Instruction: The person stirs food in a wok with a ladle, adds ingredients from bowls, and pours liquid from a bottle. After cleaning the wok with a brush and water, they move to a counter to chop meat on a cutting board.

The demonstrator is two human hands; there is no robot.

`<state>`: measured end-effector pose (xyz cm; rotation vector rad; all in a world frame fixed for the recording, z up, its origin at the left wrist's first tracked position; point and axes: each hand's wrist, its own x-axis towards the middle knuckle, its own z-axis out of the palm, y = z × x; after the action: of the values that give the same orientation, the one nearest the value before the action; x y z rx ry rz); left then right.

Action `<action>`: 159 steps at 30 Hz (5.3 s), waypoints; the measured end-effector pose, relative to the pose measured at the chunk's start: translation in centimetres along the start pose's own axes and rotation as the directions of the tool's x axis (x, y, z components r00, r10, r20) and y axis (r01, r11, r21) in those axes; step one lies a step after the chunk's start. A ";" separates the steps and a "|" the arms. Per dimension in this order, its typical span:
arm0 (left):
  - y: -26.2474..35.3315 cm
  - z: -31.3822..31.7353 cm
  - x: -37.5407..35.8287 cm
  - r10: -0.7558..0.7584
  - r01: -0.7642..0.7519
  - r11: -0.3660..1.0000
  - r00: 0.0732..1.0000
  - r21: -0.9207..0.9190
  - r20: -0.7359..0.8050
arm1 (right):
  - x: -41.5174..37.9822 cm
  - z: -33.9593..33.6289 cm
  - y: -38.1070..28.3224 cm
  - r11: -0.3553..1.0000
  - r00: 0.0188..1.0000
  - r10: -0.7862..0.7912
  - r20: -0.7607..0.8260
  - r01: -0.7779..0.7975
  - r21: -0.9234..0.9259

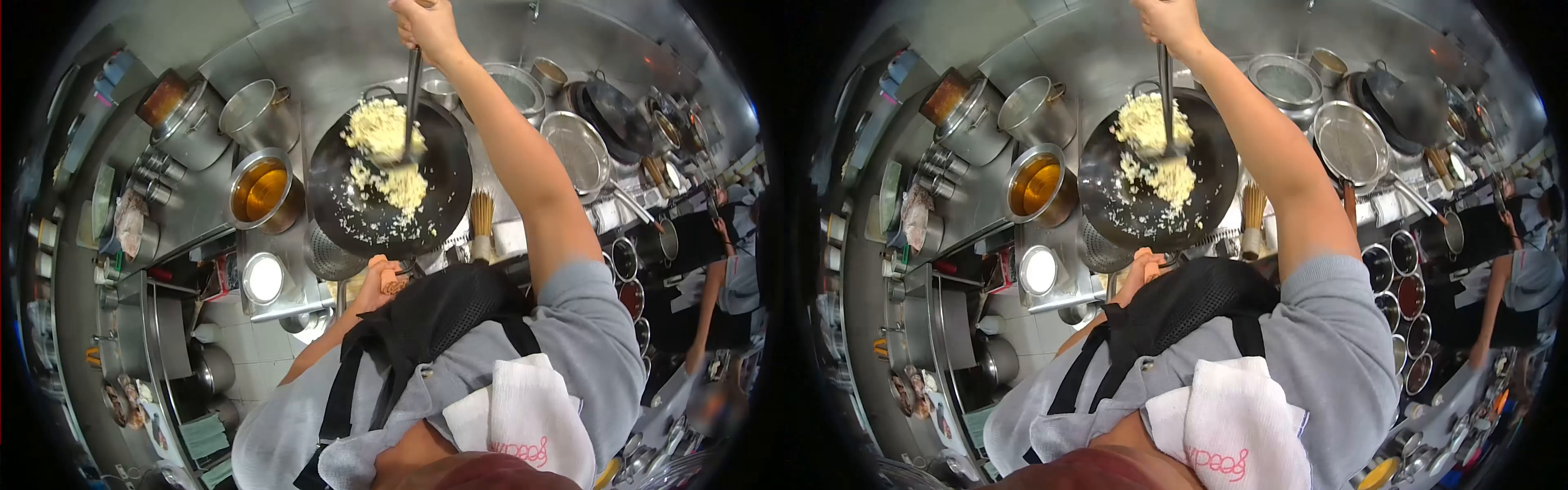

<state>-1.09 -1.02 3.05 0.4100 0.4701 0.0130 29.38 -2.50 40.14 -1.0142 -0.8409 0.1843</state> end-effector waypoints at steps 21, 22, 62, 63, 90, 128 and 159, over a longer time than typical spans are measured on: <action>4.8 4.7 4.1 0.071 -0.077 0.996 0.990 -0.053 -0.119 | -1.5 -1.3 11.7 0.940 0.967 -0.234 -0.100 0.199 -0.277; 3.3 2.8 2.3 0.078 -0.079 0.997 0.994 -0.003 -0.082 | -1.6 -1.5 8.7 0.975 0.981 -0.157 -0.110 0.136 -0.177; 0.3 1.1 0.1 0.039 -0.041 0.999 0.993 -0.018 -0.111 | 0.4 -2.4 0.2 0.998 0.997 0.022 -0.080 -0.018 0.055; 0.5 2.4 -0.9 0.046 -0.041 0.999 0.990 0.035 -0.131 | 0.4 -1.8 -1.2 0.999 0.999 0.029 -0.017 -0.029 0.018; 0.6 1.5 2.4 0.128 -0.129 0.992 0.991 -0.006 -0.049 | -1.4 -0.8 -0.3 0.997 1.000 0.024 0.012 -0.025 0.075; 7.1 5.1 11.4 0.026 0.001 0.995 0.960 0.097 -0.278 | 0.7 1.6 7.3 0.985 0.992 0.000 0.128 0.022 -0.169; 6.9 4.5 11.8 0.087 -0.080 0.996 0.968 0.040 -0.233 | -1.9 0.0 7.1 1.000 0.995 0.022 0.095 -0.023 0.007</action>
<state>12.00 4.81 4.22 0.4602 0.6871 0.1380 29.73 0.40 33.38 -1.0140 -0.9144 0.2559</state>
